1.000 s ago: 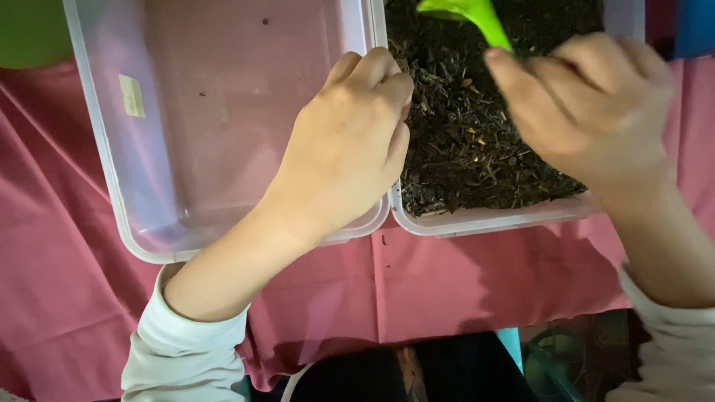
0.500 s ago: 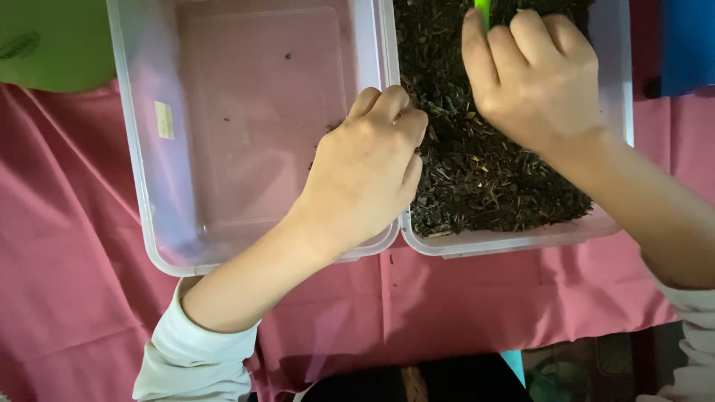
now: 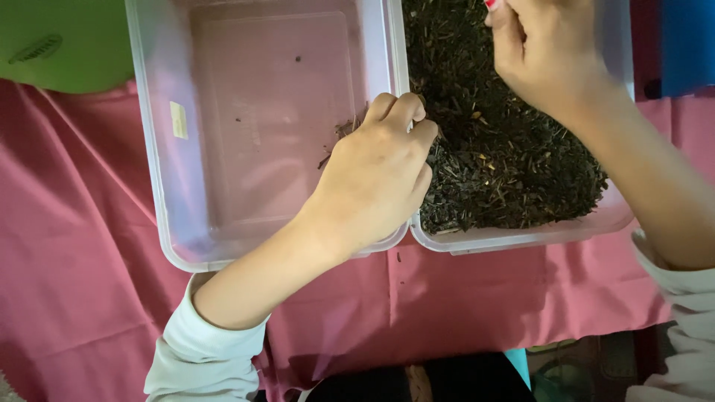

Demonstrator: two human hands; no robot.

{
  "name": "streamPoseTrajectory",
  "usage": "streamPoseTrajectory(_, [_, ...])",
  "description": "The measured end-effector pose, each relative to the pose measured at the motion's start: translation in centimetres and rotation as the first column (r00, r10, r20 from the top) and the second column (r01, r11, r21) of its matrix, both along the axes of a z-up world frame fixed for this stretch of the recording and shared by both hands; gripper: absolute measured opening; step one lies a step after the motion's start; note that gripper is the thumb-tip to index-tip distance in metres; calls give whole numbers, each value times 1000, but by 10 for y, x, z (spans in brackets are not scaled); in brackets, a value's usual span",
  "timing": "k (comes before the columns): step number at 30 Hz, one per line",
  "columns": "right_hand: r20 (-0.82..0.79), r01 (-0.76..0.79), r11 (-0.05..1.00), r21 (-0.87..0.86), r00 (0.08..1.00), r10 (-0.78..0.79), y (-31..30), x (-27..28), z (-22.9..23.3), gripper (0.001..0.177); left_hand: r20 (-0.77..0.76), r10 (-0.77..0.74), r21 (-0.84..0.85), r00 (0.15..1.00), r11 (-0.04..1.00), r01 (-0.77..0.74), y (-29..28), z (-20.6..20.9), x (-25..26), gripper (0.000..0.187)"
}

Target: Sorting dried tea leaves by removing stems and moving leaves between containers using a spoon

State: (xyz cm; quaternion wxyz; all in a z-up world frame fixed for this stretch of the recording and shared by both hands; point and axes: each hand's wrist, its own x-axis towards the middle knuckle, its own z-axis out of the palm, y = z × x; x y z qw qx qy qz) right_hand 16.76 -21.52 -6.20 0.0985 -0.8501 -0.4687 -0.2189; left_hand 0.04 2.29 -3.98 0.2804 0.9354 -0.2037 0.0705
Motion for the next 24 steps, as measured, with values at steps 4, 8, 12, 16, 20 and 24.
streamPoseTrajectory(4, [-55,-87,996,-12,995,86,0,-9,12,15,57,-12,5,998,1000,12,1,-2,0,8])
streamPoseTrajectory(8, [312,-4,979,-201,948,68,-1,-17,28,20,29,-14,-1,999,1000,14,1,-2,1,7])
streamPoseTrajectory(12, [650,155,950,-271,758,62,19,-29,33,10,3,-26,-46,1000,999,26,1,1,0,10])
streamPoseTrajectory(16, [700,219,938,-269,713,35,24,-18,18,9,32,-15,-28,999,999,16,1,2,0,5])
streamPoseTrajectory(20, [48,-153,988,-9,987,153,21,8,-15,19,28,-10,-12,1000,1000,11,2,1,0,7])
streamPoseTrajectory(24, [-42,-84,996,38,995,86,11,13,-3,24,85,-32,-23,996,999,34,3,-1,-1,5])
